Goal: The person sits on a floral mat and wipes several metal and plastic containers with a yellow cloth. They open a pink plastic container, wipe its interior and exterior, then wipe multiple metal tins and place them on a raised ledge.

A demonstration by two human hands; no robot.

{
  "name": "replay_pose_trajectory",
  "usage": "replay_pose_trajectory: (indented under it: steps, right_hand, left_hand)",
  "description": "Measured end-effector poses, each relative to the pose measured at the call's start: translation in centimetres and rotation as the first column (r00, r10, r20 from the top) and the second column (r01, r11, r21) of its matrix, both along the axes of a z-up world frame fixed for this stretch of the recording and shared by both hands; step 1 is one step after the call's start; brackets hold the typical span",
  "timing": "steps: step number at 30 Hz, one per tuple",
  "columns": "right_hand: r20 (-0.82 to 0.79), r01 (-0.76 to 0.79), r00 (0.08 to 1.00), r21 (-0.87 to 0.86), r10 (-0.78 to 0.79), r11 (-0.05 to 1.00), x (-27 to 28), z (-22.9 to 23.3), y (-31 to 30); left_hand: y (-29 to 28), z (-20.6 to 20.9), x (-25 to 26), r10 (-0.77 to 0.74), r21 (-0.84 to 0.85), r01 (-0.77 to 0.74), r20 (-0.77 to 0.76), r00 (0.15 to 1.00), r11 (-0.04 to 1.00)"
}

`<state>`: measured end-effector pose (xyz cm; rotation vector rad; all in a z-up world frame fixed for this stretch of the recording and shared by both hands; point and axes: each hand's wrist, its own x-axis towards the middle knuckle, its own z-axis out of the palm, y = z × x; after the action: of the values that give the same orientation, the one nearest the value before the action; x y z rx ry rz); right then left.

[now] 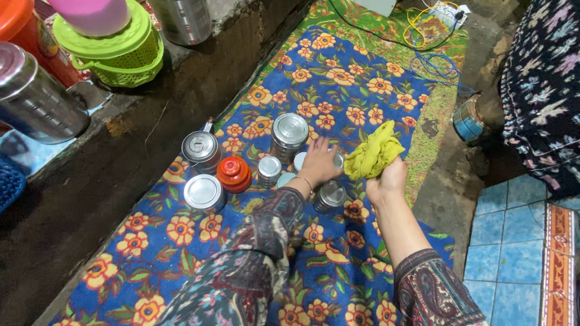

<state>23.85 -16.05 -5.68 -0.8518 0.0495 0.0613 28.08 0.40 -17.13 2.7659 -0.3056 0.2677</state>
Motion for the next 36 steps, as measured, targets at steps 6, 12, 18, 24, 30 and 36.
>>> replay_pose_trajectory:
  steps: [6,12,18,24,30,36]
  right_hand:
    - [-0.028,0.023,0.999,-0.038,-0.024,0.999,-0.3,0.2,-0.4]
    - [-0.049,0.028,0.998,-0.071,-0.032,0.997,-0.9,0.1,-0.4]
    - [-0.038,-0.004,0.999,-0.072,0.002,0.997,-0.8,0.4,-0.7]
    - [-0.047,-0.013,0.999,-0.072,0.009,0.997,-1.2,1.1,-0.5]
    - [0.006,-0.060,0.998,-0.054,0.061,0.997,-1.9,3.9,1.0]
    - [-0.031,-0.178,0.984,-0.213,0.175,0.961,-4.7,4.5,5.1]
  left_hand:
    - [6.7,3.4,3.7,0.340,-0.098,-0.333,0.069,0.938,0.938]
    - [10.6,2.4,4.7,0.390,-0.212,-0.456,-0.288,0.875,0.864]
    - [11.3,2.4,3.9,0.329,-0.189,-0.411,-0.351,0.877,0.892]
    - [12.3,7.1,0.3,0.329,-0.390,-0.268,0.099,0.939,0.881]
    - [15.4,16.1,-5.3,0.038,-0.305,0.031,0.219,0.975,0.952]
    - [15.2,16.4,-14.5,-0.181,-0.249,0.184,0.036,0.983,0.951]
